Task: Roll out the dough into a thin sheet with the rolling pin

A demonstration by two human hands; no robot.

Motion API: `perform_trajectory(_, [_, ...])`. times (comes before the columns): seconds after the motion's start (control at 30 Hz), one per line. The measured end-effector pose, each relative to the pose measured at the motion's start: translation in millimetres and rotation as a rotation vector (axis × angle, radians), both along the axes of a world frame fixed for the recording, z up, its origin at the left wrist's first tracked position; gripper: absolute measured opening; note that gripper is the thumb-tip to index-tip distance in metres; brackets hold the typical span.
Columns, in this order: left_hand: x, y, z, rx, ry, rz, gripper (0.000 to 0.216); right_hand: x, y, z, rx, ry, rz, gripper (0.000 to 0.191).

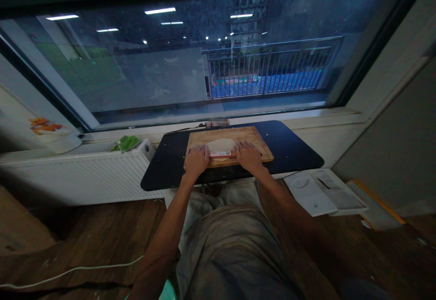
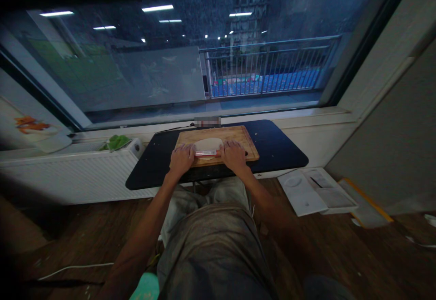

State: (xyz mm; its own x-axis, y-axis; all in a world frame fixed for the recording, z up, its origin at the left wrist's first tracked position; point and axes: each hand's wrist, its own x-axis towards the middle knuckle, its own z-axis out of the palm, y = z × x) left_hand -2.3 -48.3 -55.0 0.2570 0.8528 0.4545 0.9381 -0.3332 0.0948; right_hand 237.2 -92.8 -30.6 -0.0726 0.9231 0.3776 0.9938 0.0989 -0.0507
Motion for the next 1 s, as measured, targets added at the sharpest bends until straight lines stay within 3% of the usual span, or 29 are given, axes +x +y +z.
perform_trajectory(0.2, [5, -4, 8.1, -0.036, 0.039, 0.034, 0.046, 2, 25, 7.5, -0.039, -0.051, -0.007, 0.048])
perform_trajectory(0.7, [6, -47, -11.3, 0.056, -0.018, 0.047, 0.050, 8, 45, 1.9, -0.064, -0.119, 0.094, 0.041])
perform_trajectory(0.87, [4, -43, -11.9, 0.048, -0.028, 0.053, 0.047, 7, 42, -0.8, -0.037, -0.088, 0.086, 0.041])
perform_trajectory(1.0, [0, -24, -4.2, 0.005, -0.019, 0.035, 0.046, 6, 34, -2.1, -0.021, -0.048, 0.048, 0.043])
